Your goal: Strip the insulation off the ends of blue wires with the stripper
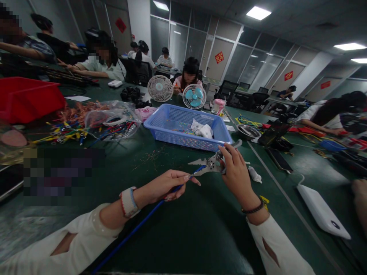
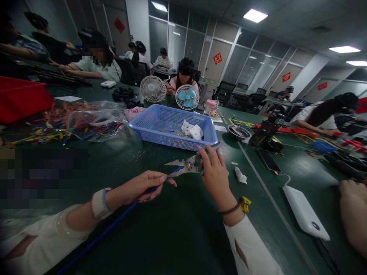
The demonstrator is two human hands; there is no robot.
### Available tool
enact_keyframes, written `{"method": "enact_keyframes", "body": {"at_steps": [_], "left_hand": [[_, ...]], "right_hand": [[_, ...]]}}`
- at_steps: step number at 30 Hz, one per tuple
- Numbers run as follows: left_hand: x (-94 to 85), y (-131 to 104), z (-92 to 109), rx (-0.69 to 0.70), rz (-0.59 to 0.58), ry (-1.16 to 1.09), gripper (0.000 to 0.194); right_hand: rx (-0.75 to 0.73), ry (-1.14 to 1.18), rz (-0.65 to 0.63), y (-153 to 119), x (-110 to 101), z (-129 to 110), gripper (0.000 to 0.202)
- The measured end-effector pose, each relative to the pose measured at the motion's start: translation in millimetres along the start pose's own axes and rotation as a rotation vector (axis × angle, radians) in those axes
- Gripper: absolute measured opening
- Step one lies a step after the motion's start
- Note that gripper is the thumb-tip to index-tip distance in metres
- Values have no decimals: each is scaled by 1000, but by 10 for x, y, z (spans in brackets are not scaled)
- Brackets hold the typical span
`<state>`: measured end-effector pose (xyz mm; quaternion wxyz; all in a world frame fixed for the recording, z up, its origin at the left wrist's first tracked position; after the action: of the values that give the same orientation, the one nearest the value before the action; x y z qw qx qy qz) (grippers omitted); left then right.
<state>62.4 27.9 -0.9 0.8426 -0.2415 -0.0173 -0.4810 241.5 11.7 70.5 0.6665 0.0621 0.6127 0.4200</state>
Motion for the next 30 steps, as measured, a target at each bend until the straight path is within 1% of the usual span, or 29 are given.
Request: {"method": "enact_keyframes", "body": {"at_steps": [8, 11, 15, 21, 26, 30], "left_hand": [[-13, -8, 24, 20, 29, 41, 35], [6, -29, 52, 47, 21, 62, 34], [35, -32, 56, 66, 11, 76, 35], [28, 10, 31, 73, 42, -5, 35], [23, 18, 29, 79, 36, -17, 36], [12, 28, 7, 78, 42, -13, 35]], "right_hand": [[-41, 24, -102, 15, 53, -35, 69], [-31, 11, -109, 15, 52, -25, 68], [-11, -13, -93, 8, 39, -9, 63], [31, -37, -48, 7, 14, -16, 56], [26, -76, -17, 12, -20, -17, 54], [25, -117, 2, -5, -24, 1, 49]]}}
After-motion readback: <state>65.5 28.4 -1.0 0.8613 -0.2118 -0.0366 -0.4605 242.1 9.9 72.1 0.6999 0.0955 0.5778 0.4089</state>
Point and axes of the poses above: each hand's wrist, its own y-axis towards the middle knuckle, its own x-axis out of the palm, z = x × y, the point moved 7 cm from there along y, towards the middle knuckle, and after that the axes turned 13 degrees about -x, right-handed, at the moved point
